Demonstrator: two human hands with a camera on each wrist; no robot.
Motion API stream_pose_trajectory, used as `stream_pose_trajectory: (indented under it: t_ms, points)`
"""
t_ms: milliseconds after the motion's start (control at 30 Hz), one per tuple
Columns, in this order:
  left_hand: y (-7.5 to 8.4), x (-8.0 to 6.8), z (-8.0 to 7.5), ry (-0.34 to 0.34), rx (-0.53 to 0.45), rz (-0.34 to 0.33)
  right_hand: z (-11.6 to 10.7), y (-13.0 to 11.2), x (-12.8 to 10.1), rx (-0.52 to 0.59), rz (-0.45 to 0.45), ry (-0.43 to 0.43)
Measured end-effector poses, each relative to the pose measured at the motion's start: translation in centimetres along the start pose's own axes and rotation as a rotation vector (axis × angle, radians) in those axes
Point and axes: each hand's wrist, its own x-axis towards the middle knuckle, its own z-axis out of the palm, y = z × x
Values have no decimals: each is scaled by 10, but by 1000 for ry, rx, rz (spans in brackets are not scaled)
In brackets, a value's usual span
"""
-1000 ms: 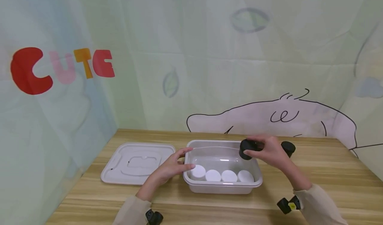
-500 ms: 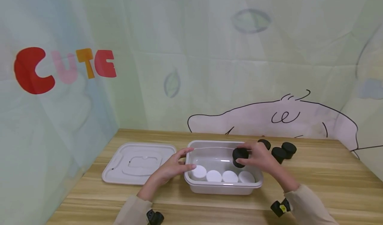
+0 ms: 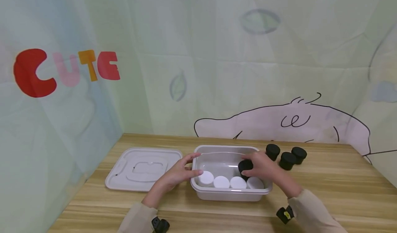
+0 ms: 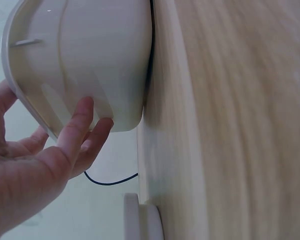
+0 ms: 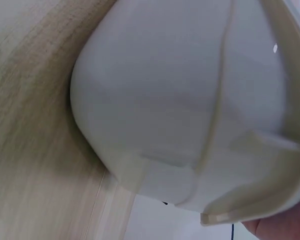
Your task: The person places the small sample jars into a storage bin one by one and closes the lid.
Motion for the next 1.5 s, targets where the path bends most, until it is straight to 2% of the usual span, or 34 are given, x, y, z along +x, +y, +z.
stream_pose_trajectory:
  t_ms: [300, 600, 700, 867, 1000, 1167, 1333, 1500]
  points:
    - [-1, 0, 0, 10, 8, 1, 0, -6, 5, -19, 34, -85]
    - [-1, 2, 0, 15, 9, -6, -11, -12, 1, -26, 69, -102]
    - [-1, 1, 0, 9, 11, -6, -15, -7, -2, 7, 59, -67]
    - [0, 0, 1, 10, 14, -7, -27, 13, -11, 105, 5, 52]
    - [0, 1, 1, 13, 8, -3, -39, 31, -22, 191, 13, 140]
    - [0, 0, 0, 10, 7, -3, -51, 51, -36, 228, 76, 243]
    - [0, 0, 0, 4, 1, -1, -55, 75, -48, 252, 136, 277]
    - [1, -1, 0, 2, -10, -2, -53, 95, -56, 205, 200, 302]
